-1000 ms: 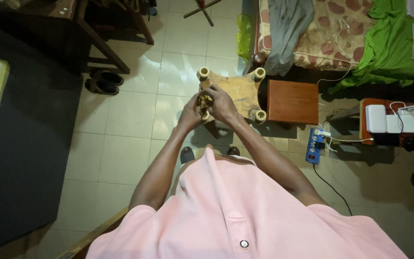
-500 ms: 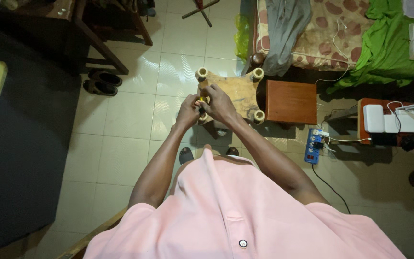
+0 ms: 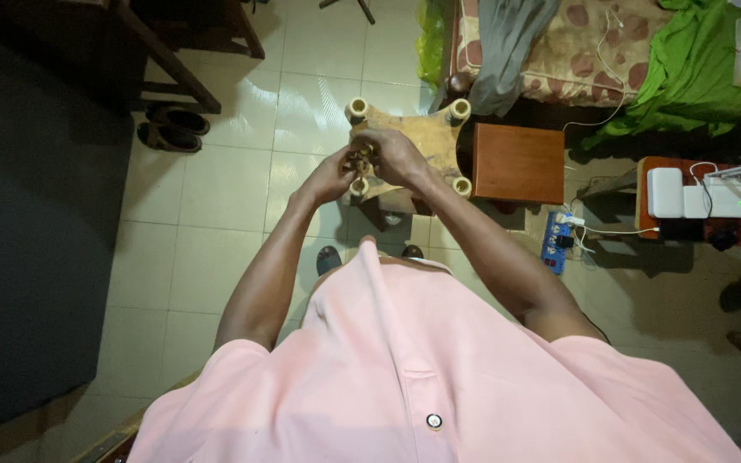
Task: The person uses a screwdriver to unscrew the legs from a small wooden stool, detaches the leg components, and places the removed parts on a nearby table. They handle the stool frame, turn it over, and work on the fasteners one at a time.
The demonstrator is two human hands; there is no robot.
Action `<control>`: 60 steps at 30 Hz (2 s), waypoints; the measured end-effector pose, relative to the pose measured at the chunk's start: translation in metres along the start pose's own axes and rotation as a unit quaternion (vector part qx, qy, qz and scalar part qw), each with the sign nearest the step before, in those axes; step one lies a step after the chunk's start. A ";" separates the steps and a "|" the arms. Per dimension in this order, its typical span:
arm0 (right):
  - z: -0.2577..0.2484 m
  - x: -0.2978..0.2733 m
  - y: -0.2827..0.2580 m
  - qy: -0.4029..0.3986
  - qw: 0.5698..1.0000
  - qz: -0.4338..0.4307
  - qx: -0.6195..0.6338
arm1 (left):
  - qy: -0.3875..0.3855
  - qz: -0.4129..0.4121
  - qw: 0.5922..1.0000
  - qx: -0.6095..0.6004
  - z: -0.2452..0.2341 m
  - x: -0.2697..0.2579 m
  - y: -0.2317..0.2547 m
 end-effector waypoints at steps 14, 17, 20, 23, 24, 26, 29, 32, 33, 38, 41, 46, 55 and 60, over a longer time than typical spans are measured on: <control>-0.003 -0.004 -0.014 -0.030 0.997 0.015 -0.072 | 0.118 0.029 0.974 0.189 -0.008 -0.012 0.022; 0.002 -0.005 -0.014 -0.029 0.997 0.032 -0.070 | 0.127 0.027 0.973 0.193 -0.002 -0.009 0.009; 0.001 -0.007 -0.016 0.005 0.998 0.028 -0.055 | 0.136 0.036 0.968 0.207 0.004 -0.007 0.002; -0.002 -0.006 -0.018 0.015 0.999 0.011 -0.049 | 0.129 0.071 0.968 0.203 0.007 -0.006 0.006; -0.003 -0.006 -0.018 0.015 0.999 0.008 -0.050 | 0.123 0.084 0.969 0.198 0.007 -0.006 0.010; -0.001 -0.007 -0.017 0.013 0.999 0.005 -0.049 | 0.104 0.043 0.981 0.160 0.006 -0.010 0.009; 0.001 -0.007 -0.014 0.023 0.998 -0.010 -0.061 | 0.087 0.023 0.990 0.109 0.003 -0.014 0.017; 0.008 -0.006 -0.013 0.022 0.994 -0.033 -0.099 | 0.075 -0.029 0.989 0.120 0.001 -0.017 0.015; 0.009 -0.005 -0.014 0.020 0.993 -0.050 -0.101 | 0.071 -0.054 0.987 0.134 0.001 -0.017 0.012; 0.008 -0.005 -0.017 0.009 0.995 -0.072 -0.069 | 0.122 -0.017 0.976 0.179 -0.001 -0.013 0.007; 0.005 -0.005 -0.013 0.013 1.000 -0.008 -0.026 | 0.121 -0.006 0.974 0.194 -0.001 -0.010 0.001; -0.002 -0.007 -0.016 0.060 0.997 0.022 -0.051 | 0.106 -0.036 0.968 0.223 0.004 -0.004 -0.002; 0.008 -0.004 -0.012 0.026 0.993 0.085 -0.072 | 0.127 -0.011 0.961 0.247 0.007 0.003 -0.012; 0.006 -0.002 -0.019 0.040 0.996 0.018 -0.072 | 0.096 -0.005 0.971 0.217 0.011 -0.002 -0.028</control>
Point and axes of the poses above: each hand's wrist, its own x-axis towards the middle knuckle, its own z-axis out of the palm, y = z × x, the point moved 7 cm from there along x, towards the middle knuckle, and after that the axes turned 11 degrees about z, right-handed, at the moved point
